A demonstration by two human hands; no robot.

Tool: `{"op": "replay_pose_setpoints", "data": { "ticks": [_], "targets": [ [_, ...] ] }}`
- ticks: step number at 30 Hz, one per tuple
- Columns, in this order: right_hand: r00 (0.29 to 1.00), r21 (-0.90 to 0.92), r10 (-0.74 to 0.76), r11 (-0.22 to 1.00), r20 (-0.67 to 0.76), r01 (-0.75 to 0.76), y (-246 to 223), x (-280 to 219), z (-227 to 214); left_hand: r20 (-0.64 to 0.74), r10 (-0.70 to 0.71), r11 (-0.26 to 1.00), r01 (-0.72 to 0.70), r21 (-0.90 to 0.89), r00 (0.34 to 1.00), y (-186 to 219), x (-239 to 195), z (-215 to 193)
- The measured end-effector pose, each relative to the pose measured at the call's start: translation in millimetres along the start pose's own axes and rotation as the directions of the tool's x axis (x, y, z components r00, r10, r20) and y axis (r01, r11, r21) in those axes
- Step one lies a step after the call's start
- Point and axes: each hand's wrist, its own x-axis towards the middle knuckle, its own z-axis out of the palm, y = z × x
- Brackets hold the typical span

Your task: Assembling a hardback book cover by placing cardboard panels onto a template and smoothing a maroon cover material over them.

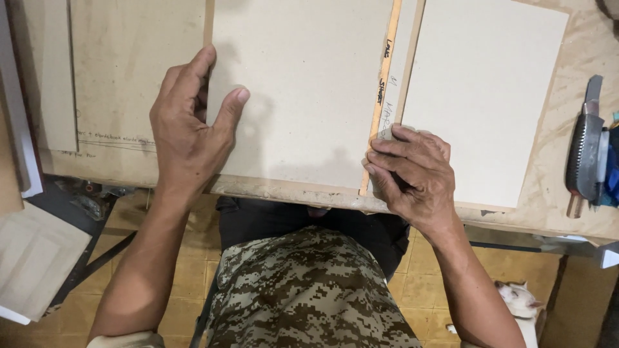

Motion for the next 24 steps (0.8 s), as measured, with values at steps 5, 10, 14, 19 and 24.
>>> {"op": "replay_pose_setpoints", "data": {
  "ticks": [5,10,14,19,24],
  "targets": [
    [1.000,0.000,0.005,1.000,0.009,-0.005,1.8,-1.4,0.1,-0.002,0.025,1.000,-0.025,-0.001,1.000,-3.4,0.0,-0.8],
    [1.000,0.013,-0.004,1.000,-0.004,0.004,2.7,-2.0,0.5,0.004,0.043,0.999,-0.044,0.009,0.999,-5.6,-1.3,0.4],
    [0.999,-0.058,-0.030,0.998,0.027,0.032,-3.9,-2.0,-5.5,-0.016,0.117,0.991,-0.116,0.063,0.993,-14.6,-0.1,2.0],
    [0.991,-0.099,0.120,0.987,-0.063,-0.126,-5.0,1.9,4.4,0.036,-0.090,0.995,0.091,-0.034,0.995,5.0,12.9,-11.9],
    [0.985,-0.116,0.173,0.978,-0.027,-0.175,-9.8,7.5,3.0,0.159,-0.208,0.976,0.194,0.098,0.965,15.7,24.4,-22.0]
  ]
}}
